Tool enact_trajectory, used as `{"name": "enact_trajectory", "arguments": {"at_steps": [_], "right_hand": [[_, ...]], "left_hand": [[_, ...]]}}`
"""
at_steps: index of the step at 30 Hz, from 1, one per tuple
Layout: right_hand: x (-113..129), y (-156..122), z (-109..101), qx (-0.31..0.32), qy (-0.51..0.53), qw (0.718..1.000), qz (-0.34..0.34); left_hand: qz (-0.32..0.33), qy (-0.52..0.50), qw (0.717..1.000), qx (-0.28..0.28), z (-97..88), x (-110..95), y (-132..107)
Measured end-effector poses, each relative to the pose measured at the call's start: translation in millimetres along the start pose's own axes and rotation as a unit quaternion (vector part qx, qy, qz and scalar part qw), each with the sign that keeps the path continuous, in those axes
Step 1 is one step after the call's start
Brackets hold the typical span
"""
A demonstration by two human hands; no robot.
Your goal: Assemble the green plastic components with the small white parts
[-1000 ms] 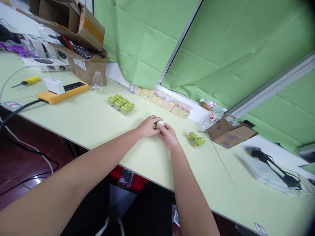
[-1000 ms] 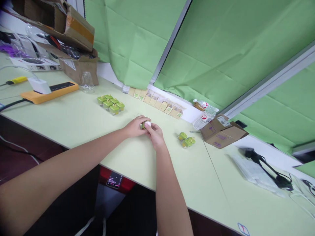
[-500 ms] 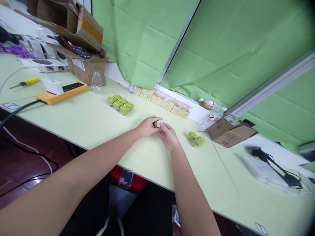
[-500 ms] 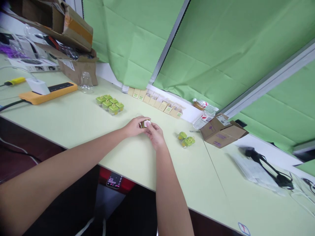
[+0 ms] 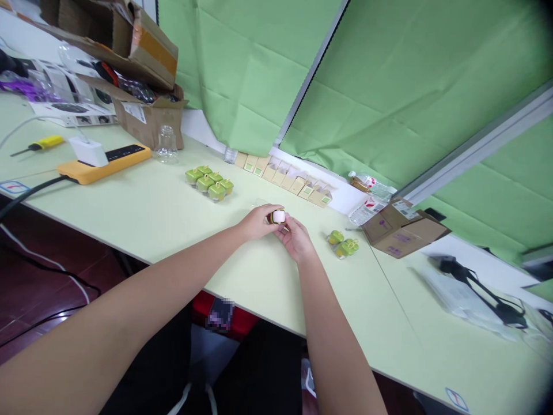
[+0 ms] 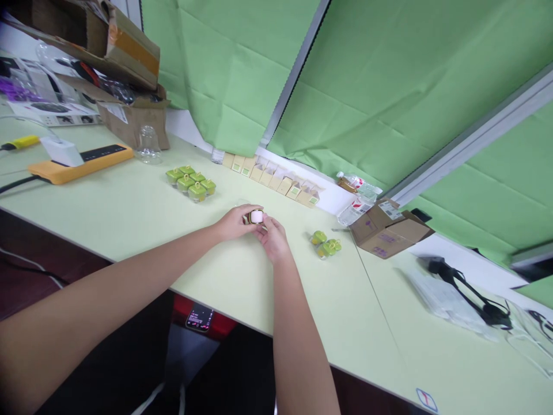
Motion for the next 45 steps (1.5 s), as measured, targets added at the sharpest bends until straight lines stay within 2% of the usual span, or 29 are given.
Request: {"name": "enact_trajectory", "arguments": {"at_steps": [8,15,25,33,38,41,45], "right_hand": [[-2.5,1.8,-1.3,-0.010,0.010,1.000,0.010],[-1.8,1.8,-2.3,-0.017,0.009,1.000,0.001],[-0.9,0.9,-5.5,-0.014,0.030,0.999,0.008],[-4.7,1.1,0.7,-0.011,0.008,1.000,0.006],[-3.7,0.7,-3.5,-0.035,0.006,0.999,0.013],[-3.3,-1.5,-5.8,-0.041,-0.012,0.998,0.038],[-2.8,-4.1,-10.6,-0.062,-0.020,0.996,0.057]], "left_hand": [[-0.041,-0.026,0.999,0.001,3.7,-3.9,-2.1],[-0.099,-0.122,0.987,-0.016,8.5,10.5,-1.2],[-0.102,-0.140,0.985,-0.015,9.4,13.6,-0.5],[-0.080,-0.067,0.995,0.003,4.2,7.3,2.0],[-0.076,-0.130,0.988,-0.015,7.5,10.5,2.0],[-0.059,-0.153,0.986,0.014,13.3,8.3,-0.1],[-0.047,-0.120,0.990,0.052,16.9,4.8,-3.9]]}}
Point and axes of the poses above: each hand's wrist, its own y-axis towards the middle knuckle, its own z-axis out of the palm, x = y × z, the point moved 6 cm from there along y, towards the middle knuckle, and after that the axes turned 12 degrees about z, right-handed, at the moved point
